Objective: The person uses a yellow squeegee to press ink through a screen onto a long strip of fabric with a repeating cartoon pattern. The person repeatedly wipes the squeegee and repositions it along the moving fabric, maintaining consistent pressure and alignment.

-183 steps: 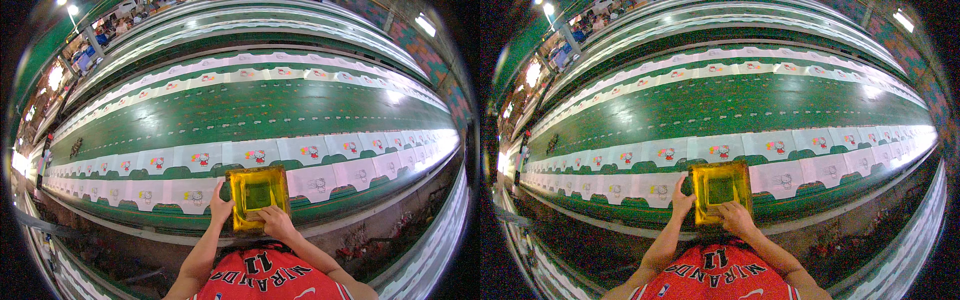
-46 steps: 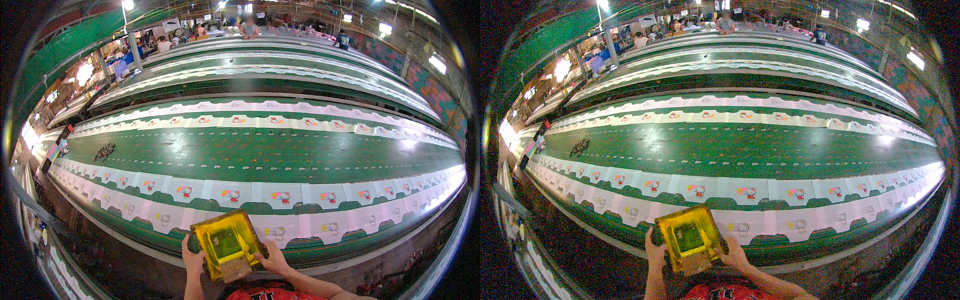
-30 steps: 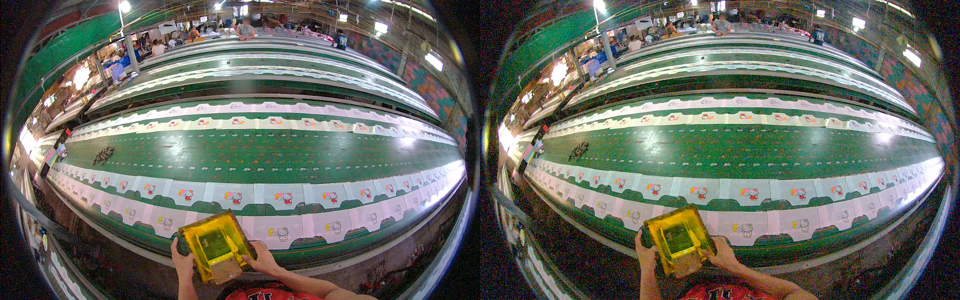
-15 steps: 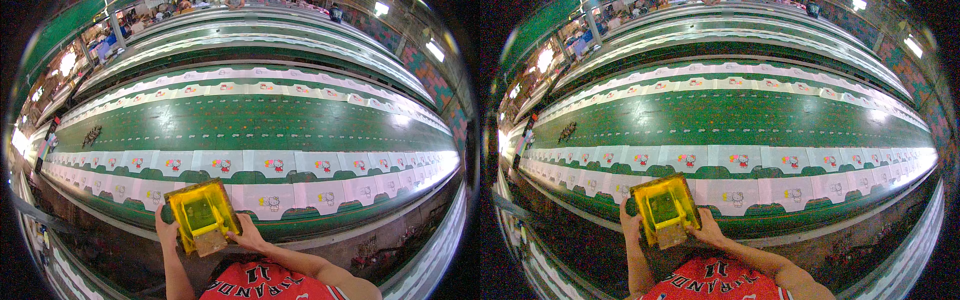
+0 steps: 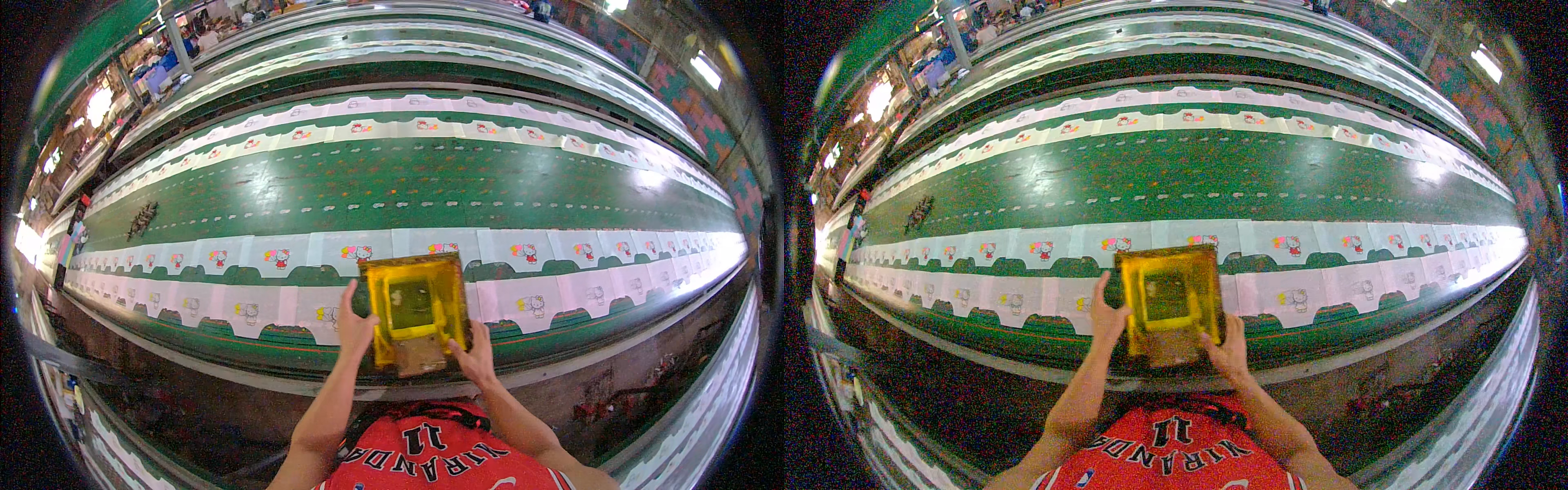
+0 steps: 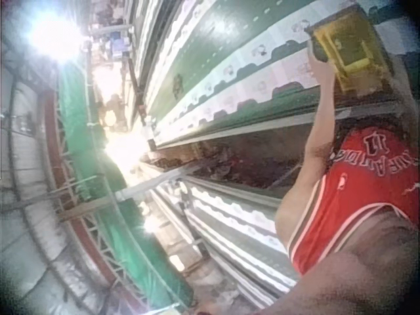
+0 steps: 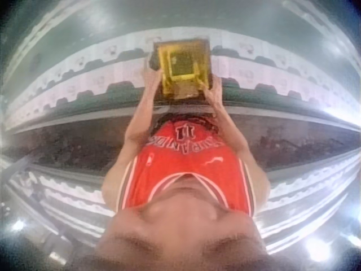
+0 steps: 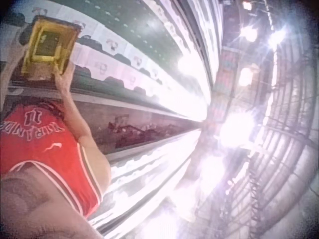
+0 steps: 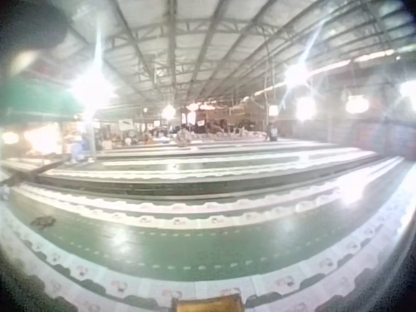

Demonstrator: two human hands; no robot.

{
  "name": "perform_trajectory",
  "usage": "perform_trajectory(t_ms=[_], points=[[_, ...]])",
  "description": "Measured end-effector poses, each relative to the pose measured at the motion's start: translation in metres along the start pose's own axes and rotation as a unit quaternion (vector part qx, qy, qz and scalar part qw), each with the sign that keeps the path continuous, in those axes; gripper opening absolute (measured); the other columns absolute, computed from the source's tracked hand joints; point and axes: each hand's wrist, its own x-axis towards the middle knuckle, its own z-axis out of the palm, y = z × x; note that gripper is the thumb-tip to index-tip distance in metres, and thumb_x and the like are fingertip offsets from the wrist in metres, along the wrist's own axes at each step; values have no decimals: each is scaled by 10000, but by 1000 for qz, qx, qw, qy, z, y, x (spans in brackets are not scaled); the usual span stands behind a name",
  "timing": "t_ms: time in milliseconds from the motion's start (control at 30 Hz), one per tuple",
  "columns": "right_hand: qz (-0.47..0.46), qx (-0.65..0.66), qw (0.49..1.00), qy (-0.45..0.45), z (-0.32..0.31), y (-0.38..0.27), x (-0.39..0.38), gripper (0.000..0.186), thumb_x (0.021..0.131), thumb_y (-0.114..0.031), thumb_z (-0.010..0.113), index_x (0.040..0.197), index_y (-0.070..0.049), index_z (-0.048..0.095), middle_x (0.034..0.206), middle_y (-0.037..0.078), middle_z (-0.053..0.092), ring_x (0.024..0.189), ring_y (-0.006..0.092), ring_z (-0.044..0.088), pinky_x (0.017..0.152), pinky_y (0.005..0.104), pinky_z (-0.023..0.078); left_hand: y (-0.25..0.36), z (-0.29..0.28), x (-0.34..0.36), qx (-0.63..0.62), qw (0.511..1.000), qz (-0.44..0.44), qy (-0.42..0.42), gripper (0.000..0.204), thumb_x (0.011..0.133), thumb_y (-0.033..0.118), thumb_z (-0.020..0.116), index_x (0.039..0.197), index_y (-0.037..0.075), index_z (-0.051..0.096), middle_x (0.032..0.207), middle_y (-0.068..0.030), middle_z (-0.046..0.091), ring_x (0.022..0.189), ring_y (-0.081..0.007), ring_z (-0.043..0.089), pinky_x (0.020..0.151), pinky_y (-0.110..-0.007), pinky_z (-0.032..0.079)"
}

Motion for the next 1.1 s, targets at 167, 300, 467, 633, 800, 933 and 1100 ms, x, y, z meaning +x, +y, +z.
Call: perform_trajectory(t_ms=[167, 300, 467, 633, 800, 933, 1100], points=[[49, -16, 998, 30, -19, 32, -22, 689, 824, -326, 751, 1318, 64, 472, 1257, 218, 501, 1171, 376, 511, 1023, 430, 417, -12, 42, -16, 13, 998, 44, -33, 801, 678, -8, 698, 1437, 50, 447, 1447, -166, 493, 1356, -302, 457, 1108, -382, 373], [83, -28, 996, 17, -30, 28, -31, 733, 822, -391, 749, 1327, 62, 468, 1279, 225, 507, 1200, 389, 512, 1032, 441, 429, -12, 48, -22, 9, 998, -2, -61, 793, 686, -19, 685, 1438, 57, 448, 1430, -161, 513, 1329, -307, 486, 1086, -384, 394], [92, -13, 996, 13, -33, 38, -33, 707, 822, -371, 755, 1322, 53, 490, 1301, 224, 517, 1207, 383, 525, 1032, 432, 436, -4, 48, -24, -17, 996, -42, -75, 790, 691, -11, 689, 1440, 70, 452, 1419, -158, 525, 1295, -307, 521, 1037, -379, 437], [63, -23, 997, 25, -34, 44, -31, 590, 820, -245, 743, 1292, 36, 527, 1230, 199, 552, 1130, 337, 567, 981, 397, 455, -19, 54, -22, 58, 997, 7, -51, 795, 699, 21, 703, 1449, 77, 444, 1416, -163, 526, 1192, -287, 584, 958, -364, 473], [62, -25, 998, 19, -37, 54, -31, 598, 823, -257, 749, 1298, 33, 532, 1216, 187, 568, 1111, 327, 586, 965, 399, 471, 3, 51, -23, 60, 993, -53, -83, 810, 710, 41, 707, 1466, 66, 419, 1418, -174, 527, 843, -248, 653, 849, -381, 497], [90, 11, 996, -16, -46, 42, -26, 645, 825, -313, 748, 1291, 67, 516, 1251, 235, 564, 1188, 383, 541, 1029, 426, 441, -7, 53, -23, 82, 994, -25, -74, 823, 720, 52, 705, 1484, 66, 398, 1422, -186, 528, 748, -235, 640, 805, -383, 503], [44, -43, 998, 33, -43, 47, -27, 502, 844, -209, 729, 1230, 60, 555, 1218, 223, 573, 1131, 386, 571, 977, 428, 471, -9, 54, -24, 93, 992, -14, -83, 830, 725, 63, 714, 1489, 55, 389, 1438, -204, 513, 826, -274, 660, 844, -403, 504]])
